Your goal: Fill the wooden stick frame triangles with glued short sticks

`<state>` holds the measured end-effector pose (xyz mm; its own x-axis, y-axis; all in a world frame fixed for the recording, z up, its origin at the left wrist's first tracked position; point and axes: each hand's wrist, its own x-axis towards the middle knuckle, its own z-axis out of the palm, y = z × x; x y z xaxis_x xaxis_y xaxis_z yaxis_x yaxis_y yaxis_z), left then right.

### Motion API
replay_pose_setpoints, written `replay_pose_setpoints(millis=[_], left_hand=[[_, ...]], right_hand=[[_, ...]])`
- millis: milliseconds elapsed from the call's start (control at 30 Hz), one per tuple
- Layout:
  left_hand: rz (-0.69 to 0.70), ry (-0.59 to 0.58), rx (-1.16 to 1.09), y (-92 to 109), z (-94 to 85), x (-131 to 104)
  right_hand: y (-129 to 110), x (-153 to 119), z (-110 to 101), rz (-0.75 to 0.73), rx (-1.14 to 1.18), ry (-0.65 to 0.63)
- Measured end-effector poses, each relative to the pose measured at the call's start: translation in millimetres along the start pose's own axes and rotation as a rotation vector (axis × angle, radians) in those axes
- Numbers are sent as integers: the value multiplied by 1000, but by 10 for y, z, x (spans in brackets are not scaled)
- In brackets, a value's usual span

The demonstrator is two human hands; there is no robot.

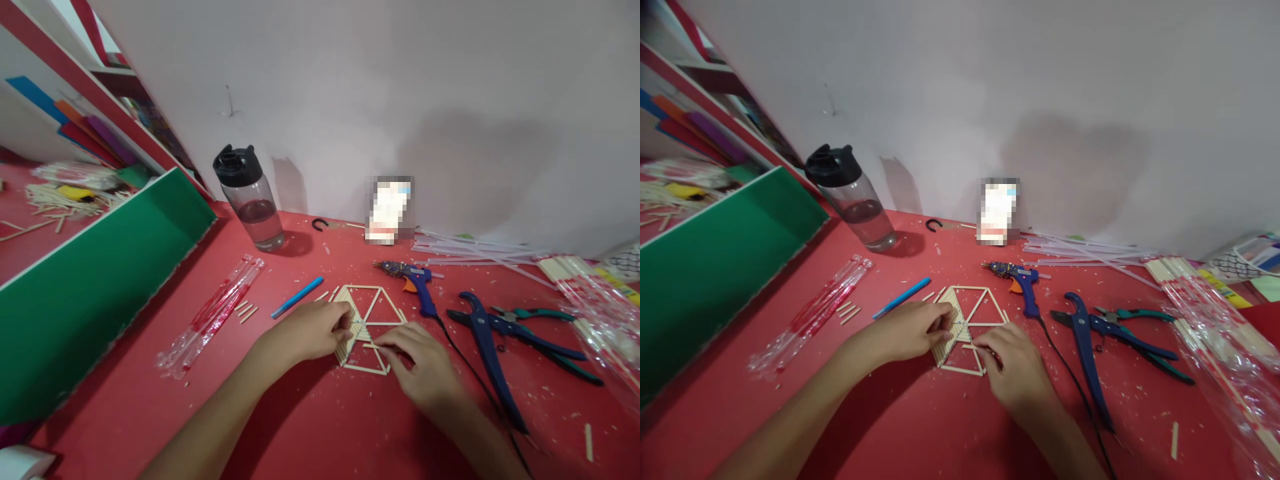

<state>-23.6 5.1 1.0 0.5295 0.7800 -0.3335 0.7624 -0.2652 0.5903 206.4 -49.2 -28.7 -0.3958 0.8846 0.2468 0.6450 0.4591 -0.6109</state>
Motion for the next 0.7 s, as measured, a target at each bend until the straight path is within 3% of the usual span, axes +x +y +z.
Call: replay_pose_setpoints(millis=[233,700], left_hand=[[-16,-15,35,19,-8,-3],[0,-5,28,9,18,8]], right_hand=[[-26,-7,82,177,51,11],[-2,6,156,198,80,50]])
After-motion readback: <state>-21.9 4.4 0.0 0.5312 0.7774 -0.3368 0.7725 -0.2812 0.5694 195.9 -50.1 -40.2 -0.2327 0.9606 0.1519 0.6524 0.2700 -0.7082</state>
